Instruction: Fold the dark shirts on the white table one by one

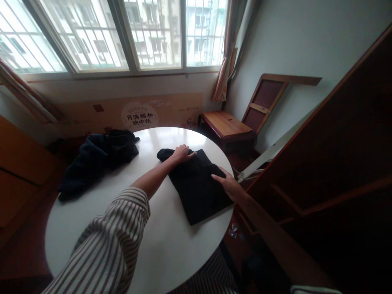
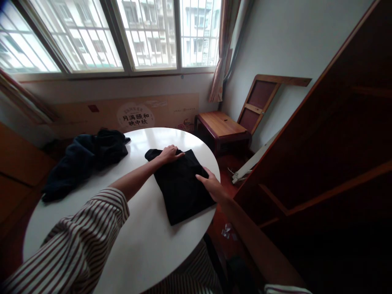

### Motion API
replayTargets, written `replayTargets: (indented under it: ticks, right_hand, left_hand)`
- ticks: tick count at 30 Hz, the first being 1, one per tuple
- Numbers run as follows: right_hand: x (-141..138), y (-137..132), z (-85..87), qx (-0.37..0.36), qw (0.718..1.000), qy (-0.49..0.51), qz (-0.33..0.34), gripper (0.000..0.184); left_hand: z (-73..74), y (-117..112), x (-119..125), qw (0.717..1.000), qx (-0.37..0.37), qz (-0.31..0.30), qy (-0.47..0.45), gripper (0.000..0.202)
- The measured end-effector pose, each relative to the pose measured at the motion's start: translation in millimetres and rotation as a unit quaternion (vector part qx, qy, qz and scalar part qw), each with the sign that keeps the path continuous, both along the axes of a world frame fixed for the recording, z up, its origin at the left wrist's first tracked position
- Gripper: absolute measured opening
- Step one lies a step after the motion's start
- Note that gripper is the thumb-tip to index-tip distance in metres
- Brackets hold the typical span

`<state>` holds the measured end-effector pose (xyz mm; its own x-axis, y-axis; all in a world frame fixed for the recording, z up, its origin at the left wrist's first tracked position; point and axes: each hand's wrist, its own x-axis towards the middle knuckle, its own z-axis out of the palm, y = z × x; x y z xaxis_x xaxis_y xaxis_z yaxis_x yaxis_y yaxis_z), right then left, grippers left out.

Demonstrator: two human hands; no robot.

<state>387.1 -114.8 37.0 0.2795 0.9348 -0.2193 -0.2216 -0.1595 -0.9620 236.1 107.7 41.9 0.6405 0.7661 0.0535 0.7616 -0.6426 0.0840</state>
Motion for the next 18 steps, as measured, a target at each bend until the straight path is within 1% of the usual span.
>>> replayTargets:
  ticks: [3,5,7,10,14,18]
  right_hand:
    - [-4,1,0.2,0.009,0.999,0.024,-0.018,0.045]
    - [-6,0,3.2,0.008,0.998,0.053,-0.016,0.044]
    - [-8,-2,6.7,0.008,0.996,0.094,-0.008,0.043]
    - [-11,-4,10.7,0.005,0.988,0.153,-0.004,0.035]
    - [-12,-5,15.0,-0.02,0.982,0.188,-0.011,0.027]
    - [-6,-14,18.7,-0.046,0.983,0.179,-0.011,0.028]
  left_hand:
    - [-8.6,2,-2,0.998,0.011,-0.008,-0.06,0.041]
    - [-13.6,5,-3,0.996,-0.001,-0.003,-0.09,0.036]
    - [-17.5,10,-3,0.995,-0.017,0.003,-0.1,0.037]
    - [-21.0,17,-2,0.992,-0.043,0.012,-0.114,0.043]
    - [-20.3,22,0,0.99,-0.052,-0.01,-0.133,0.03]
    - [-11.1,20,4,0.983,-0.023,-0.036,-0.181,0.034]
